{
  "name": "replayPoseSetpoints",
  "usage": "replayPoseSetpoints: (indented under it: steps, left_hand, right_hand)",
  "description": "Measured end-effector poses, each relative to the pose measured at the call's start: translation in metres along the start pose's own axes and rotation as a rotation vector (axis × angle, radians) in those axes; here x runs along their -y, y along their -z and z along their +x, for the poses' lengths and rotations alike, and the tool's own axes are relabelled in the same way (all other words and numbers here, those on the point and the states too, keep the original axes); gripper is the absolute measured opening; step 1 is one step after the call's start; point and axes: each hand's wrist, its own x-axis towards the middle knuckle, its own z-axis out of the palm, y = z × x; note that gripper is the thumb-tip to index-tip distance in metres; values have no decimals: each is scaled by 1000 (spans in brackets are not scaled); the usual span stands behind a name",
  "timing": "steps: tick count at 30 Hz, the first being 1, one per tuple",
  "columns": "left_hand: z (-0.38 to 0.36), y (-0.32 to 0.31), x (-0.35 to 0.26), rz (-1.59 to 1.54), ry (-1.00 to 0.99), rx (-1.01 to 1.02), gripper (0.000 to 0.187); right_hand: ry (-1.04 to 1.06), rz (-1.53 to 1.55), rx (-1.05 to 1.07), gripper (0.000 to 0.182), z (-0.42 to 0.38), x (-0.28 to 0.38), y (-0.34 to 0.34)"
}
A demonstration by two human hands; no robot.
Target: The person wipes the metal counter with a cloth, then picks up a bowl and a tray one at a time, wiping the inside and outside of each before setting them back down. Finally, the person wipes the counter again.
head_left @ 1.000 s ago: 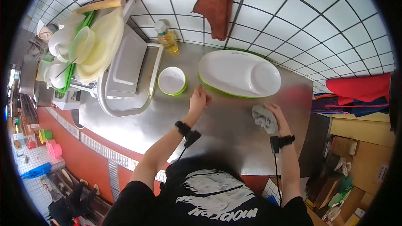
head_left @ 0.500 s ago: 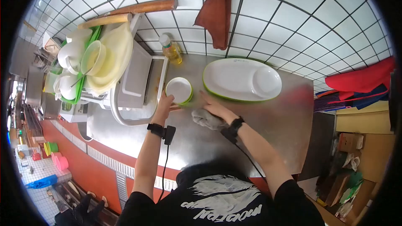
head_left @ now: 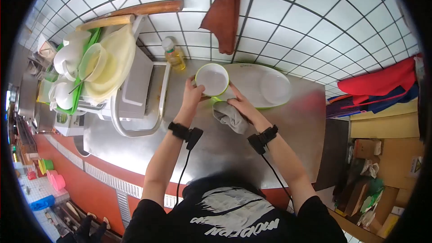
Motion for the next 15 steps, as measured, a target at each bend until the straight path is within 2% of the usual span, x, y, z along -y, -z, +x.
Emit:
replayPoseSetpoints:
  steps: [2, 3, 4, 6, 7, 8, 10, 11, 13, 15]
  left_hand:
    - [21, -20, 9, 21, 36, 46, 67]
    - [31, -26, 16, 30, 48, 46, 67]
    - [38, -31, 19, 41, 61, 46, 66]
    - [47, -39, 28, 58, 61, 46, 63]
    - [50, -41, 32, 73, 60, 22, 61]
    - [53, -42, 35, 82, 65, 50, 61]
    - [55, -41, 40, -61, 74, 70, 62]
    - [56, -42, 40, -49, 79, 98, 62]
    - [54, -46, 40, 24, 85, 31, 58]
    - [54, -39, 45, 26, 38, 87, 56]
  right_hand:
    - [5, 210, -78, 74, -7, 5, 17]
    - [71, 229, -149, 61, -10, 0, 21]
    - [77, 227, -174, 61, -17, -1, 24]
    - [-3, 266, -250, 42, -35, -9, 28]
    - [41, 211, -284, 33, -46, -21, 30]
    - [44, 216, -314, 33, -60, -33, 30]
    - [83, -214, -527, 28, -90, -57, 25]
    - [82, -207, -557, 28, -103, -69, 21]
    - [87, -460, -589, 33, -130, -88, 8]
    - [95, -656, -470, 36, -149, -93, -16]
